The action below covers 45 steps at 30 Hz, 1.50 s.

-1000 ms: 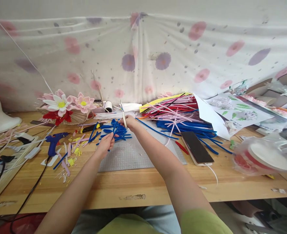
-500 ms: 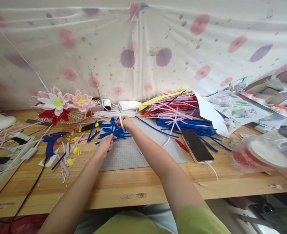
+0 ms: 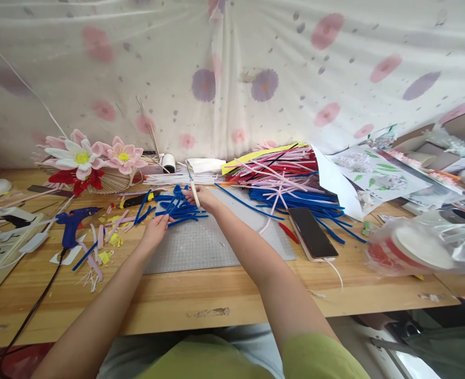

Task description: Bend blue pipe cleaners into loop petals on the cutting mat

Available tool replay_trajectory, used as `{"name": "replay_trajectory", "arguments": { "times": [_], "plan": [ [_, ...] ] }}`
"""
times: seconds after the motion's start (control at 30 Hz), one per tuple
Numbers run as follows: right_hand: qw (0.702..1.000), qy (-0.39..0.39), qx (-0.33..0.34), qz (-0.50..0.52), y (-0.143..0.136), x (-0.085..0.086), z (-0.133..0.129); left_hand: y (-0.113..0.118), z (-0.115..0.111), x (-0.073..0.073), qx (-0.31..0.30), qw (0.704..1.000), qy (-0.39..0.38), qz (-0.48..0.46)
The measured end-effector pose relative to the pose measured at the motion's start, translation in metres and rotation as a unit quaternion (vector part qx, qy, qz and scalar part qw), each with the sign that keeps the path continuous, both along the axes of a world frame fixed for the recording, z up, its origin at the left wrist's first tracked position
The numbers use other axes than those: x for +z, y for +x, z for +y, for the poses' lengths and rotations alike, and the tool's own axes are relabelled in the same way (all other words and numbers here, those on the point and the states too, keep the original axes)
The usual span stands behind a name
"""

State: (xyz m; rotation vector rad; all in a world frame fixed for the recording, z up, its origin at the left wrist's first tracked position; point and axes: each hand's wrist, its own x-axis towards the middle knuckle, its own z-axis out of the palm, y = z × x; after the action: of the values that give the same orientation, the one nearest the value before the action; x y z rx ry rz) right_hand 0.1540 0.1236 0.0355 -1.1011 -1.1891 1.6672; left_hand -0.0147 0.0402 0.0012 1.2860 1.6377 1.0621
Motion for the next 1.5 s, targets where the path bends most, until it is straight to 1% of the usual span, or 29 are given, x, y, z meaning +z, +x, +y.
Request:
{"name": "replay_trajectory", "arguments": {
  "times": [0.07,0.1,0.17,0.2,0.23,0.3,0.37,0.5,0.6,0.77,0.83,0.93,1.1,1.2,1.33,1.4,1.47,1.5],
  "plan": [
    [0.995,-0.028,0.082,0.042,0.009,0.002,-0.004,-0.009,0.003,0.000,0.013,0.994,0.023,0.111],
    [0.986,-0.052,0.146,0.058,0.013,0.003,-0.007,-0.013,0.005,0.000,0.018,0.987,0.026,0.160],
    [0.956,-0.111,0.261,0.076,0.018,0.005,-0.015,-0.016,0.007,0.002,0.030,0.972,0.025,0.233],
    [0.938,-0.141,0.306,0.083,0.019,0.006,-0.018,-0.017,0.008,0.003,0.035,0.966,0.023,0.256],
    [0.922,-0.167,0.338,0.090,0.019,0.006,-0.022,-0.016,0.008,0.004,0.041,0.961,0.020,0.273],
    [0.899,-0.208,0.371,0.103,0.016,0.004,-0.028,-0.014,0.009,0.006,0.048,0.955,0.018,0.292],
    [0.892,-0.233,0.368,0.118,0.011,0.001,-0.031,-0.011,0.007,0.008,0.048,0.952,0.024,0.301],
    [0.897,-0.260,0.325,0.152,0.001,-0.007,-0.033,-0.006,0.002,0.009,0.025,0.943,0.040,0.329],
    [0.899,-0.267,0.303,0.171,-0.002,-0.009,-0.033,-0.003,-0.002,0.009,0.003,0.936,0.044,0.350],
    [0.913,-0.224,0.266,0.216,-0.002,-0.006,-0.031,0.002,-0.007,0.008,-0.017,0.929,0.041,0.368],
    [0.918,-0.214,0.253,0.219,-0.001,-0.006,-0.031,0.003,-0.008,0.007,-0.021,0.928,0.045,0.368],
    [0.923,-0.217,0.239,0.210,-0.001,-0.008,-0.031,0.003,-0.010,0.005,-0.029,0.926,0.053,0.372],
    [0.925,-0.216,0.225,0.216,-0.004,-0.012,-0.033,0.003,-0.012,0.003,-0.037,0.921,0.044,0.385],
    [0.926,-0.204,0.224,0.224,-0.007,-0.012,-0.036,0.002,-0.011,0.004,-0.037,0.922,0.049,0.383],
    [0.935,-0.203,0.213,0.197,-0.010,-0.013,-0.037,0.000,-0.011,0.002,-0.035,0.927,0.062,0.367],
    [0.944,-0.193,0.189,0.192,-0.008,-0.014,-0.035,-0.002,-0.013,-0.002,-0.033,0.931,0.062,0.359],
    [0.956,-0.162,0.143,0.197,-0.001,-0.012,-0.031,-0.004,-0.016,-0.006,-0.027,0.932,0.053,0.358],
    [0.962,-0.143,0.133,0.189,0.005,-0.010,-0.029,-0.005,-0.017,-0.007,-0.023,0.932,0.048,0.359]
  ]
}}
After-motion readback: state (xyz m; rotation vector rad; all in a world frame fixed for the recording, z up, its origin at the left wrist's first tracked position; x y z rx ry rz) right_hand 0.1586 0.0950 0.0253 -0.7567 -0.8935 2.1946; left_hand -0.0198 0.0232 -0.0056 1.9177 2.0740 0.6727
